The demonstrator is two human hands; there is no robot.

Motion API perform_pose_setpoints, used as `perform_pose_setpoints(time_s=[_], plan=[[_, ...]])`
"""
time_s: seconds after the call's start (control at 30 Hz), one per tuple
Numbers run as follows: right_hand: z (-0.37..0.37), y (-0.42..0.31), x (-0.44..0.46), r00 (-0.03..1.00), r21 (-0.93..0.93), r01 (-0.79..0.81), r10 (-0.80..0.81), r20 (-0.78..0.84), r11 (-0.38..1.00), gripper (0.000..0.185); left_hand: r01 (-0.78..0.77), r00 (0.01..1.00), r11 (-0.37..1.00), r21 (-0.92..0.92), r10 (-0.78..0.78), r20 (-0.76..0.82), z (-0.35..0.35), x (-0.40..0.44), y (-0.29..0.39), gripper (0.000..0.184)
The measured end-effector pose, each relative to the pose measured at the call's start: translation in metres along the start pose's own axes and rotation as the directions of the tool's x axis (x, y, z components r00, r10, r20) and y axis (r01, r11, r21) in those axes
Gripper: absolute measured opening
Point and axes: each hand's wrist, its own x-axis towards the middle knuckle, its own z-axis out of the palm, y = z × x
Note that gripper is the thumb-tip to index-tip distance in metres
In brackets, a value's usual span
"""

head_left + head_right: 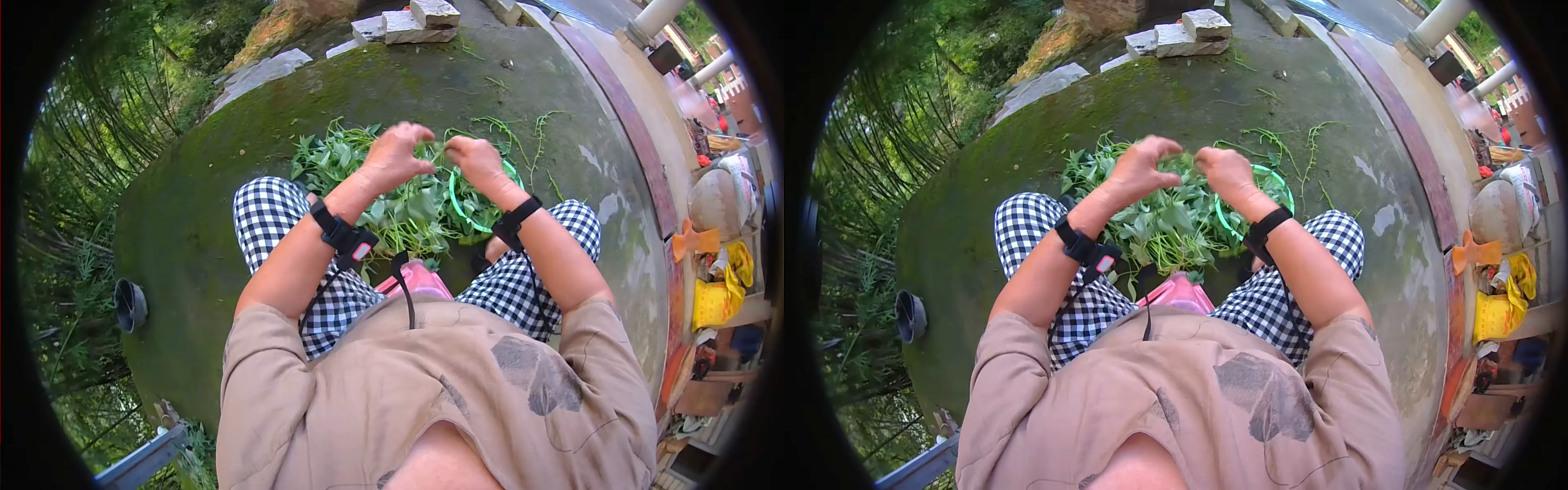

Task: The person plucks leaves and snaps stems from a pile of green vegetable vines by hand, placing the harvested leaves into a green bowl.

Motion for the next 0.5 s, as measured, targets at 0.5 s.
perform_pose_setpoints(time_s=[0.5], plan=[[-0.043, 0.046, 0.042, 0.895, 0.922, -0.327, 0.380, 0.232, 0.208, 0.018, 0.841, 0.537, 0.266, -0.471, -0.518, 0.665, 0.026, 0.012, -0.076, 0.026]])
